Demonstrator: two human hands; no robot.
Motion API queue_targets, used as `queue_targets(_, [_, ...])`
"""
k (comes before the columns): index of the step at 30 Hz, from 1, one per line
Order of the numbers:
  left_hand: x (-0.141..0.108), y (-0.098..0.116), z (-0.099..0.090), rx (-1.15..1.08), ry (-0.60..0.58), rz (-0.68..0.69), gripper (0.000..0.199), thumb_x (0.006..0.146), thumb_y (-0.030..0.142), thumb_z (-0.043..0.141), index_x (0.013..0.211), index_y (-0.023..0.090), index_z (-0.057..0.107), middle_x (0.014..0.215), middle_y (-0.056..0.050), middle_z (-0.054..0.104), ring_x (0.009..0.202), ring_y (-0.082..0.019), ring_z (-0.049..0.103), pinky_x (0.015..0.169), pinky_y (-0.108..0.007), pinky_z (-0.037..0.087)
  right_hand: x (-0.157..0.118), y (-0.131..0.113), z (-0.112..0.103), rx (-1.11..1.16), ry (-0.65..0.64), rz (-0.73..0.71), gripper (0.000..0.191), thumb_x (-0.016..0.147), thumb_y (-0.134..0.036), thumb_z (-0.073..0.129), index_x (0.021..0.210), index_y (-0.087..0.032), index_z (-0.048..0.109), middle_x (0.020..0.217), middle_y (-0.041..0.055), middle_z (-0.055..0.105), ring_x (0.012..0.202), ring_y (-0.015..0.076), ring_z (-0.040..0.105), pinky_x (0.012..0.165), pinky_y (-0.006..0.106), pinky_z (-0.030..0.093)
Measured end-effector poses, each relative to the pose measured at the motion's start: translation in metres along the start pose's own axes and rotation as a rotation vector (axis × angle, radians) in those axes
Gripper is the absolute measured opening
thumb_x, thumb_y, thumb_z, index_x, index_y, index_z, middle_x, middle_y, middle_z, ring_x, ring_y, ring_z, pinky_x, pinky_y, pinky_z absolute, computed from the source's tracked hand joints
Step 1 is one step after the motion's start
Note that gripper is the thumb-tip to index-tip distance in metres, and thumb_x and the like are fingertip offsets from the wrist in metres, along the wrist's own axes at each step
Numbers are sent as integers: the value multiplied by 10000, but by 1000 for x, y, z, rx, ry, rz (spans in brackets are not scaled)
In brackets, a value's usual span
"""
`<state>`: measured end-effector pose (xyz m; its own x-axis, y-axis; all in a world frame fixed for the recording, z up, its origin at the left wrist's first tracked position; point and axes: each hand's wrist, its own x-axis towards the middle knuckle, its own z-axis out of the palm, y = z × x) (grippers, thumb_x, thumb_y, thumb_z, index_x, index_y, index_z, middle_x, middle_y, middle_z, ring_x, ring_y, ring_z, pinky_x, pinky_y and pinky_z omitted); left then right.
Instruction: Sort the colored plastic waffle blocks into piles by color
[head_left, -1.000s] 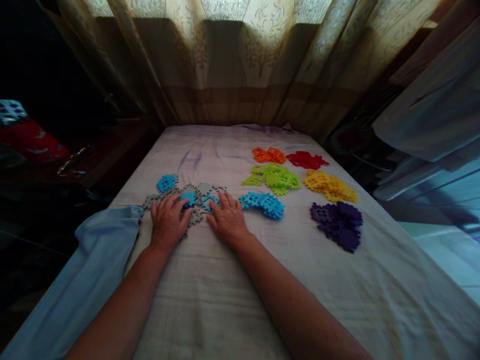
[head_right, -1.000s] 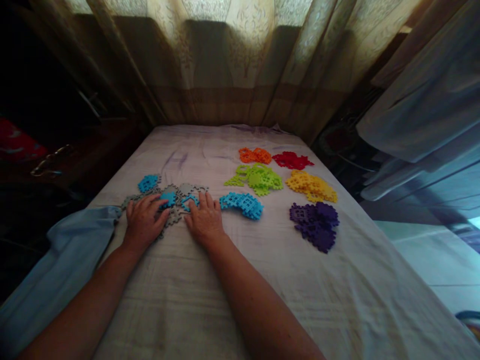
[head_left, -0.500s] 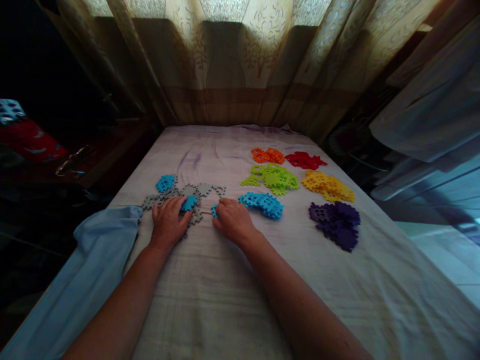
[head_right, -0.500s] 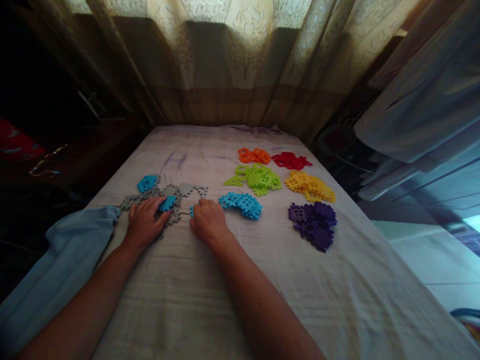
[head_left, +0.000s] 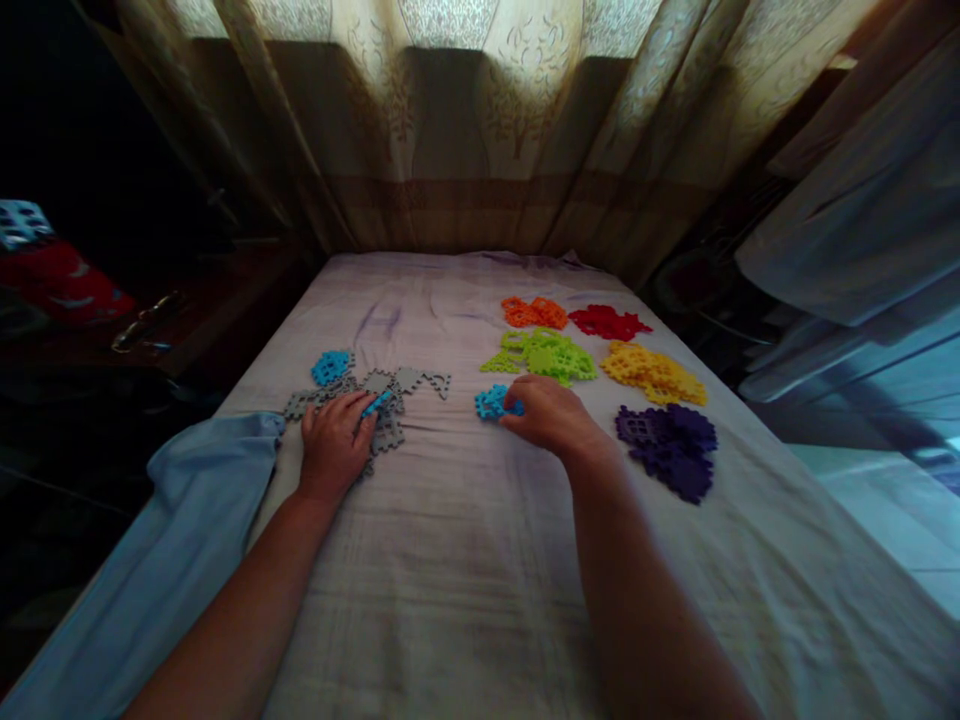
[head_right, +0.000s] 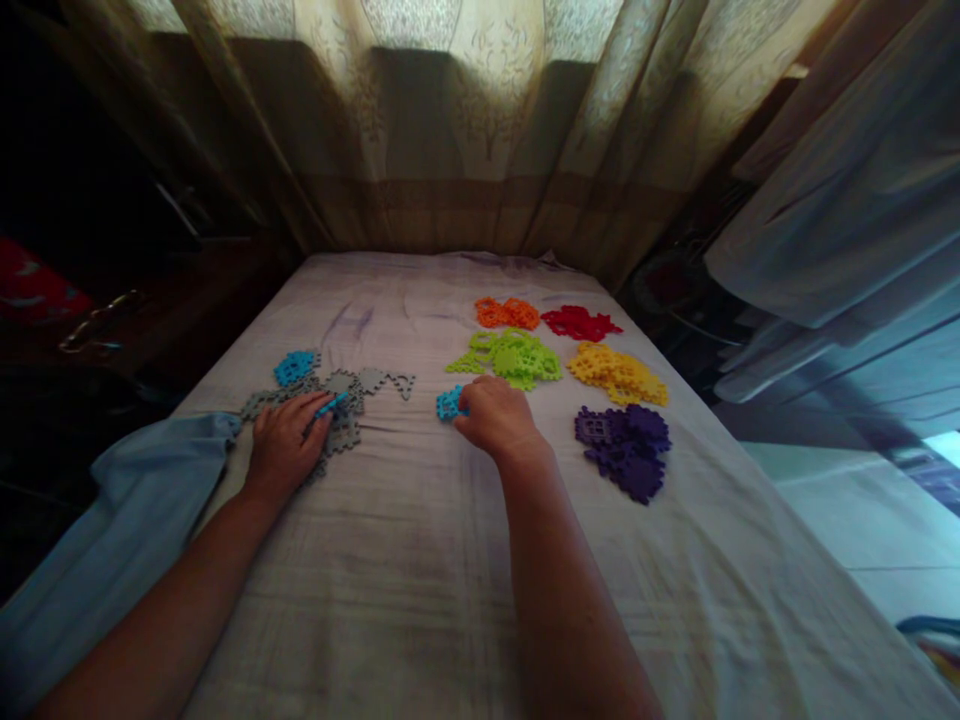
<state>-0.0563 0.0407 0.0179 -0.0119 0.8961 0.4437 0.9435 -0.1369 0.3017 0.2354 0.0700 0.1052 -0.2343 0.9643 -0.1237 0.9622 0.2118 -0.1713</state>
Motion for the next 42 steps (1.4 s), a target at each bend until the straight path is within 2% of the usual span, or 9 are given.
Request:
queue_targets(5, [1, 10, -14, -28, 136, 96, 325, 945, 388, 437, 1059, 242, 704, 1070, -68, 737, 1052, -245, 640, 1121, -471, 324, -1, 8, -4, 50, -35, 23, 204, 818, -292, 660, 994, -249, 753, 1125, 74, 723, 1062, 238, 651, 889, 312, 475])
queue_targets(10, [-8, 35, -9, -155, 55, 134, 318, 943, 434, 484, 1046, 233, 709, 982, -63, 759, 928, -226, 684, 926, -373, 495, -1, 18, -7, 52, -5, 61, 208, 850, -298, 619, 999, -247, 756, 1133, 76, 725, 1079, 232, 646, 883, 297, 471])
queue_targets(15, [-18, 71, 10, -347, -76, 120, 299, 924, 400, 543, 1133, 239, 684, 977, -37, 765, 837, -183, 706, 788, -298, 549, -3, 26, -10, 81, 46, 80, 253, 895, -320, 561, 1046, -230, 743, 1152, 82, 719, 1073, 225, 644, 886, 301, 470])
queue_targets(21, [-9, 105, 31, -412, -163, 179, 275, 912, 332, 578, 1160, 258, 670, 1041, -41, 755, 921, -190, 699, 869, -334, 546, -4, 31, -9, 123, 83, 77, 268, 907, -334, 557, 1077, -226, 734, 1166, 76, 715, 1095, 220, 640, 933, 304, 457])
queue_targets(27, [4, 115, 48, -355, -121, 319, 311, 919, 303, 562, 1211, 224, 637, 1108, -89, 719, 1023, -227, 654, 933, -405, 515, -3, 36, -5, 154, 115, 80, 270, 910, -360, 553, 1081, -242, 726, 1120, 61, 725, 1035, 210, 652, 917, 310, 464])
queue_targets(31, [4, 105, 45, -271, -67, 332, 326, 931, 314, 531, 1229, 222, 625, 1155, -99, 685, 1087, -237, 616, 985, -419, 483, -3, 36, -7, 164, 115, 80, 268, 910, -354, 562, 1086, -235, 725, 1119, 70, 724, 1033, 220, 652, 913, 316, 464])
queue_targets(35, [18, 77, 29, -187, -14, 264, 316, 937, 331, 495, 1194, 217, 639, 1172, -90, 677, 1103, -234, 605, 1017, -405, 457, -3, 35, -11, 178, 83, 101, 280, 920, -352, 554, 1113, -232, 717, 1151, 74, 716, 1050, 222, 652, 919, 316, 463])
queue_targets(38, [42, 40, 16, -81, 20, 167, 337, 920, 341, 468, 1172, 201, 643, 1196, -101, 668, 1127, -251, 595, 1044, -416, 433, -3, 35, -12, 179, 76, 86, 278, 920, -344, 554, 1117, -231, 714, 1174, 76, 711, 1079, 225, 647, 934, 321, 463])
queue_targets(42, [78, -22, 4, 110, -22, -50, 486, 853, 376, 483, 1275, 159, 588, 1371, -155, 570, 1270, -315, 516, 1102, -459, 375, -2, 34, -11, 169, 83, 65, 276, 921, -331, 553, 1120, -229, 715, 1204, 82, 703, 1133, 239, 634, 957, 337, 465])
